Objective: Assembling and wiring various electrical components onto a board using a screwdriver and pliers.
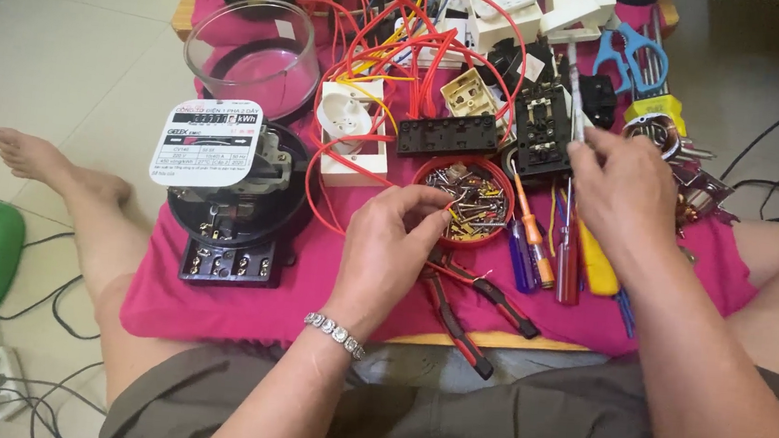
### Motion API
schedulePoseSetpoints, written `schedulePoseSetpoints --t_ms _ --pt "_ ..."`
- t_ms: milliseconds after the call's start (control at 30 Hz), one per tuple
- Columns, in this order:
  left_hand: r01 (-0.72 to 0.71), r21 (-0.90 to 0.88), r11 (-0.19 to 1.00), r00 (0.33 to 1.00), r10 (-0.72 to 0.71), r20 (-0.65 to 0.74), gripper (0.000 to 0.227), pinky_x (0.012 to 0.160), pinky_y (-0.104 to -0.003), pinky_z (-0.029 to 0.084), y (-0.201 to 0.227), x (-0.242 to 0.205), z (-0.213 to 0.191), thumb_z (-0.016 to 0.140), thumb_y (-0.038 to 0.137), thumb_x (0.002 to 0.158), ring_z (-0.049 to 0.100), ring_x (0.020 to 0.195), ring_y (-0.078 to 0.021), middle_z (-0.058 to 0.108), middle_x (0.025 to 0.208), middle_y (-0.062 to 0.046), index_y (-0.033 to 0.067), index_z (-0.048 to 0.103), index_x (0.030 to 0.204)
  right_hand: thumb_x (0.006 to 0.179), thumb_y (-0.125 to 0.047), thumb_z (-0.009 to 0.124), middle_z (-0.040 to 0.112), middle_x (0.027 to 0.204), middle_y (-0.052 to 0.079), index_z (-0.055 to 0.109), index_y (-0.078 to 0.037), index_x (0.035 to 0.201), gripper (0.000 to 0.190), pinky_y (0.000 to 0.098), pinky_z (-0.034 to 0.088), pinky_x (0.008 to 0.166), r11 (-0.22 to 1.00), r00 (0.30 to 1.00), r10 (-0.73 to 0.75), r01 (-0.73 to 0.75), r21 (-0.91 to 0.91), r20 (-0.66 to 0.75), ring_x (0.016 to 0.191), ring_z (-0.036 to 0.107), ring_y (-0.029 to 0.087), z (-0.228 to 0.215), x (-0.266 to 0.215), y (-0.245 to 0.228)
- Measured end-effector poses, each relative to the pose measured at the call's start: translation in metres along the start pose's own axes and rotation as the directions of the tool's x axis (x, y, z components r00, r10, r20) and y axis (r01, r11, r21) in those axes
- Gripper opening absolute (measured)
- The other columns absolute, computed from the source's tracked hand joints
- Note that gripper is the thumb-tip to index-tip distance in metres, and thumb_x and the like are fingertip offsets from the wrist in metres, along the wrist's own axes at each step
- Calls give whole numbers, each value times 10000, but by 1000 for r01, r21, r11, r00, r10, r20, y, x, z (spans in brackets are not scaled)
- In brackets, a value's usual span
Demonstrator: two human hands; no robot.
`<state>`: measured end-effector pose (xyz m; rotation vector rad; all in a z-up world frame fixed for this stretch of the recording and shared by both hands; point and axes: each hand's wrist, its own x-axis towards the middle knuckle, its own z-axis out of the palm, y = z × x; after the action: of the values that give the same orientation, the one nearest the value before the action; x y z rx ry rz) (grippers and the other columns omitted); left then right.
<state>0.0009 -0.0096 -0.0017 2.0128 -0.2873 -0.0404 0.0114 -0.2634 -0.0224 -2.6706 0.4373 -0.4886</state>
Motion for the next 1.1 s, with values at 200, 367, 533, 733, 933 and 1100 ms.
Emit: schedulePoseSetpoints --t_ms 200,367,533,733,933,1100 --pt "-83 -57 995 995 80 -63 177 585 -254 517 3 4 9 696 113 857 609 644 -105 683 807 -3 67 780 1006 982 -344 660 688 1051 230 757 -41 1258 421 519 508 773 999 1000 -4 3 -40 -14 886 656 425 -4 9 -2" --pt "-83 -92 992 996 80 -35 183 601 -254 524 9 13 19 686 112 862 628 676 -114 685 846 -12 75 780 1014 985 -221 667 733 950 202 795 3 1134 298 483 498 671 993 980 -114 118 16 -165 751 649 371 -1 30 4" --pt "-90 -84 992 995 85 -57 166 614 -276 536 1 36 23 692 121 855 635 679 -144 680 853 -22 78 771 995 1011 -199 637 679 1046 210 824 -96 1101 231 505 488 813 999 991 -2 -4 -41 -137 943 582 389 11 66 7" --pt "135 11 991 983 -135 121 194 656 -277 566 6 66 14 684 166 835 682 697 -133 769 868 -7 94 790 980 952 -223 663 639 1188 264 825 -140 1104 237 598 478 859 990 998 68 -69 -123 -13 1058 534 465 32 119 15" --pt "237 102 966 928 -257 272 223 597 -268 539 2 79 8 707 220 843 673 606 -125 762 744 26 133 793 1029 1026 -415 639 574 1315 378 776 -117 1236 389 611 421 1007 933 948 242 -169 -317 205 1207 520 525 54 172 21" --pt "301 103 948 895 -318 313 234 589 -260 532 8 82 5 691 195 839 654 593 -111 735 718 42 132 790 1042 939 -588 680 620 1299 449 671 200 1270 854 577 466 967 848 825 486 -365 -383 289 1179 590 561 59 186 24"
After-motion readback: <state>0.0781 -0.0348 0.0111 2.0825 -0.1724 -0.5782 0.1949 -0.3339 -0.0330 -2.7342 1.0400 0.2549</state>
